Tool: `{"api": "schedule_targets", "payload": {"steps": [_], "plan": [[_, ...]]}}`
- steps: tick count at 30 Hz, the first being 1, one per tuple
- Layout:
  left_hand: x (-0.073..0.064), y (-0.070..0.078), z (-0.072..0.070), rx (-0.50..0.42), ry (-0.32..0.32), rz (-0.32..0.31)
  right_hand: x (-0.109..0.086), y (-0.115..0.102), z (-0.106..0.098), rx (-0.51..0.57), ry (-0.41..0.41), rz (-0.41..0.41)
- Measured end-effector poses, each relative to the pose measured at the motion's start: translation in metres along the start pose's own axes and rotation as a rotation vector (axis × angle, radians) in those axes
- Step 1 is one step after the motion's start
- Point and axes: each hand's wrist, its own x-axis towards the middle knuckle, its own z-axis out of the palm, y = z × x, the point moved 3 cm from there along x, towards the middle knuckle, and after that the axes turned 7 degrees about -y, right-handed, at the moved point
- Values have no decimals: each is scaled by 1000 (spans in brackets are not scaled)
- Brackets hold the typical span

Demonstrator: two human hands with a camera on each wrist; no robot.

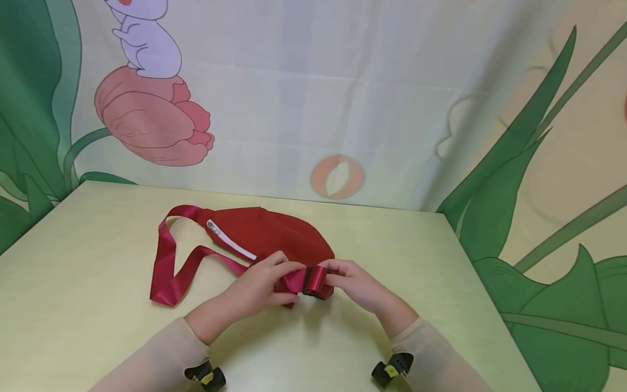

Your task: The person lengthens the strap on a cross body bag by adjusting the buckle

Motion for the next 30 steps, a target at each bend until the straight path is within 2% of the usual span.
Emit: {"api": "schedule_targets", "payload": {"steps": [11,23,30], "plan": [[-10,-7,-12,47,58,-28,-1,-1,-1,-5,-4,9],[-26,-16,-26,37,74,-64,-5,-1,-1,15,-5,33],[-36,-20,-34,24,49,-99,-7,-3,0,-13,-12,31]]}}
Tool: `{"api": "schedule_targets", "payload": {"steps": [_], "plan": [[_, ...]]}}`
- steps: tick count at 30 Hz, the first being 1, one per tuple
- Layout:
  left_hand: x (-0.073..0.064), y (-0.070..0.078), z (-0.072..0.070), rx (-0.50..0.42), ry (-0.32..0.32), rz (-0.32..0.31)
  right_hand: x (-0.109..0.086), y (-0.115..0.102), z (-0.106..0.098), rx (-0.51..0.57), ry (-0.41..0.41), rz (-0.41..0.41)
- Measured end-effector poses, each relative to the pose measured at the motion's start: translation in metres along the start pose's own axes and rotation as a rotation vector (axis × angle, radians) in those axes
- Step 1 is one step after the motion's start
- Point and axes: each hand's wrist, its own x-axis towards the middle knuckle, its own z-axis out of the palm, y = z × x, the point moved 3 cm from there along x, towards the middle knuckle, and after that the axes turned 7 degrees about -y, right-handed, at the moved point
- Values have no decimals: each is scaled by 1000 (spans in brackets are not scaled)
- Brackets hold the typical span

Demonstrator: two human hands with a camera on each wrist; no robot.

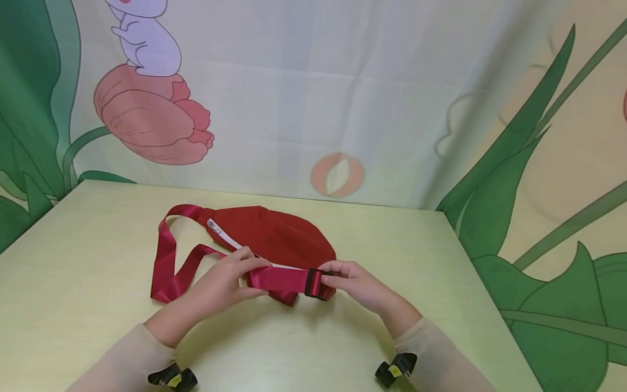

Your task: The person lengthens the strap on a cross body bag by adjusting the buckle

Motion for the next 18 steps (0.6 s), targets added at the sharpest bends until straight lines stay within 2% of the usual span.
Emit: {"api": "schedule_targets", "payload": {"steps": [7,18], "plan": [[-6,-3,-2,14,-6,-3,-1,1,2,-2,-11,2],[-11,-12,-7,58,41,1,-6,9,-3,-9,12,29]]}}
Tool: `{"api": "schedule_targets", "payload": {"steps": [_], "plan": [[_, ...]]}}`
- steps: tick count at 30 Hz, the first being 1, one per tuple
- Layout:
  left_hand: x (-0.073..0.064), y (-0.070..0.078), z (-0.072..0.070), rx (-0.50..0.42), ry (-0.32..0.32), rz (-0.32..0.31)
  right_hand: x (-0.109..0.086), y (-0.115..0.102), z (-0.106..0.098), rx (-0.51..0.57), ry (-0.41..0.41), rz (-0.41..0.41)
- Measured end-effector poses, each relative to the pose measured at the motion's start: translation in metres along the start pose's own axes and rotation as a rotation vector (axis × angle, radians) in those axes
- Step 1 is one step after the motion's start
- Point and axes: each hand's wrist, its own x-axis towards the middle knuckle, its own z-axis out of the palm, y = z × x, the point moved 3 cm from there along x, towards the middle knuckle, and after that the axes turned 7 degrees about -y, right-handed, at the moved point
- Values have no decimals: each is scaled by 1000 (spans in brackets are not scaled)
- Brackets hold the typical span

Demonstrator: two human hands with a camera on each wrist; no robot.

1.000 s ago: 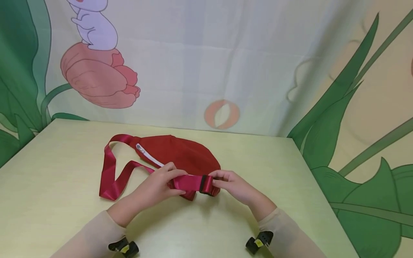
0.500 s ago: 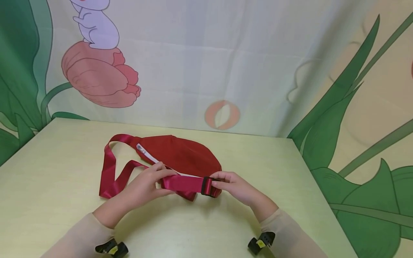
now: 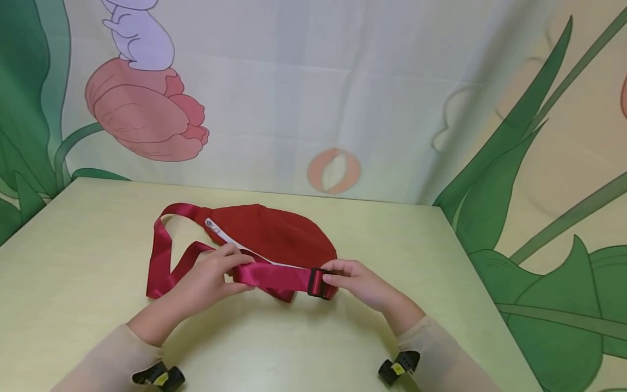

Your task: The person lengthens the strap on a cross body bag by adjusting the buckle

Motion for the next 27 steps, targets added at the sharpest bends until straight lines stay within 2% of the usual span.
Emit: {"api": "schedule_targets", "payload": {"steps": [5,13,20,23,27], "plan": [[-2,-3,-6,6,-8,-18,-3,-1,-2,-10,4,13],[-7,-13,-20,137,1,-180,-13,0,-10,-50,61,63],[-13,-22,-36,219,5,-234,-20,-1,-20,-124,62,31],[-17,-27,-46,235,8,-273,-22,2,-28,-198,69,19],[-19,-32,-56,261,-10,-293,-23,8,-38,-367,82,18]]}}
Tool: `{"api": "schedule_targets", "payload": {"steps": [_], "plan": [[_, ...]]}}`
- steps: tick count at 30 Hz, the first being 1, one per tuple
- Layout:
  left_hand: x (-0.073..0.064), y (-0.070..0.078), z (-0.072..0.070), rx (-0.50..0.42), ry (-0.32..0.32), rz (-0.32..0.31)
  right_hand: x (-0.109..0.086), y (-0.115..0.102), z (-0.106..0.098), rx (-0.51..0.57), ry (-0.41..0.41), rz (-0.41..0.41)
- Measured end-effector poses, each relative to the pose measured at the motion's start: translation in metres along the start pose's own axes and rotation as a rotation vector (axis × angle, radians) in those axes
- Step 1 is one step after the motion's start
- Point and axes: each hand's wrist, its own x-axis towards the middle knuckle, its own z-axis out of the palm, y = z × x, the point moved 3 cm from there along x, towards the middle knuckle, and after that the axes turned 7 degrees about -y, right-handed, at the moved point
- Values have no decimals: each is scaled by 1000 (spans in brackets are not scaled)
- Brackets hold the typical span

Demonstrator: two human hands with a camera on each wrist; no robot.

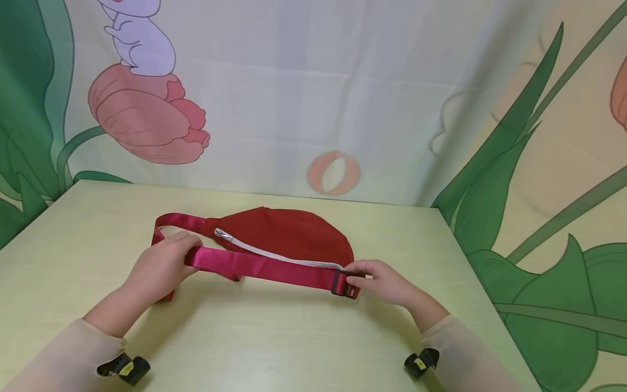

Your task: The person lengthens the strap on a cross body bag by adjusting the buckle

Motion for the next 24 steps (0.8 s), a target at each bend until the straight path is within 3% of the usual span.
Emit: {"api": "schedule_targets", "payload": {"steps": [6,9,11,14,17,19,21,24], "plan": [[-2,-13,-2,77,-6,-29,2,7,-8,-360,-3,16],[-6,-22,-4,84,-8,-67,1,16,-16,-536,27,94],[-8,-25,-5,71,-16,-69,-1,22,-21,-591,55,164],[-14,-16,-1,92,-1,22,-2,27,-24,-674,94,256],[-20,12,9,133,-9,218,0,25,-20,-771,99,295],[-24,36,17,123,-85,344,3,20,-14,-802,77,265],[-27,56,24,55,-246,414,6,13,-7,-787,47,200],[-29,70,29,-73,-489,390,10,5,-1,-744,1,105]]}}
